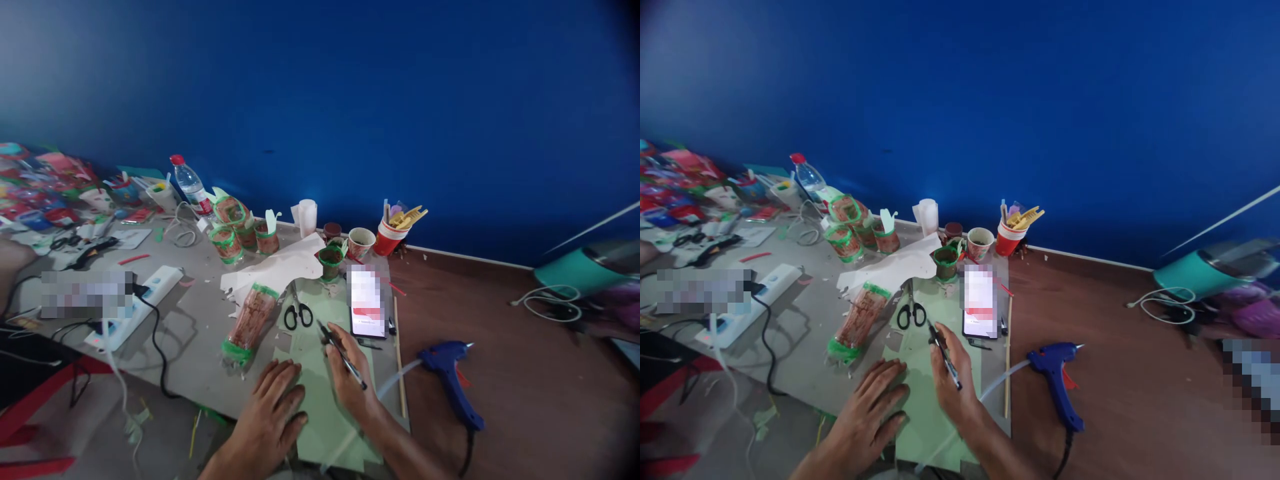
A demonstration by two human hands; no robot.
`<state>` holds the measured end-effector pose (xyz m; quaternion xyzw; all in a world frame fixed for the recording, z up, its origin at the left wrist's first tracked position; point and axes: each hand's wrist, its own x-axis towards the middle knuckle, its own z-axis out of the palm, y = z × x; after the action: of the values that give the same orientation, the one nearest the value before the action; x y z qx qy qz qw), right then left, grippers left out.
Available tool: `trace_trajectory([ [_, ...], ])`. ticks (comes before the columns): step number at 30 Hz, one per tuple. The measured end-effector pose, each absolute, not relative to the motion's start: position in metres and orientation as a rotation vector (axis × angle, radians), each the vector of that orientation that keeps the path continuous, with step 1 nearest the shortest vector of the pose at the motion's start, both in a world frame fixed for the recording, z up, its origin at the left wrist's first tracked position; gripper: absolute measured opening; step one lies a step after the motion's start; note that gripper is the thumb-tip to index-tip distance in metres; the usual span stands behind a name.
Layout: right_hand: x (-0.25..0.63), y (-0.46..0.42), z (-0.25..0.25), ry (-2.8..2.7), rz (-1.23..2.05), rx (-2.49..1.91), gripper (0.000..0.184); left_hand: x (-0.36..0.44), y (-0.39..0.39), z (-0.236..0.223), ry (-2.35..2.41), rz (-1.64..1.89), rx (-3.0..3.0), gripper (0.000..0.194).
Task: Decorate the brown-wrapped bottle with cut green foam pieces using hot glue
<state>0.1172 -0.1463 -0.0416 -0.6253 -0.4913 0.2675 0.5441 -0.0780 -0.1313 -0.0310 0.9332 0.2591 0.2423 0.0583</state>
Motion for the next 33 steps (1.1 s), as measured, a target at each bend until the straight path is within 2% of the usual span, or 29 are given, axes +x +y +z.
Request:
trace_trajectory([
  [5,0.117,-0.147,-0.044,-1.133,0.714,-1.402,0.042,-0.087,-0.126,-0.039,1.121,0.623,2.891,0.028],
  [10,0.122,-0.145,-0.046,-1.215,0.605,-1.424,0.032,-0.089,-0.115,-0.054,1.308,0.670,2.925,0.039],
  [16,0.127,-0.140,-0.047,-1.314,0.475,-1.440,0.028,-0.084,-0.110,-0.053,1.371,0.654,2.756,0.042],
  [20,0.126,-0.141,-0.045,-1.334,0.432,-1.423,0.027,-0.080,-0.105,-0.051,1.419,0.716,2.603,0.038],
  [25,0.127,-0.140,-0.048,-1.360,0.386,-1.419,0.026,-0.076,-0.098,-0.049,1.261,1.022,2.388,0.023],
  [33,0.130,-0.136,-0.054,-1.343,0.164,-1.383,0.039,-0.066,-0.088,-0.018,1.236,1.091,1.643,0.027],
])
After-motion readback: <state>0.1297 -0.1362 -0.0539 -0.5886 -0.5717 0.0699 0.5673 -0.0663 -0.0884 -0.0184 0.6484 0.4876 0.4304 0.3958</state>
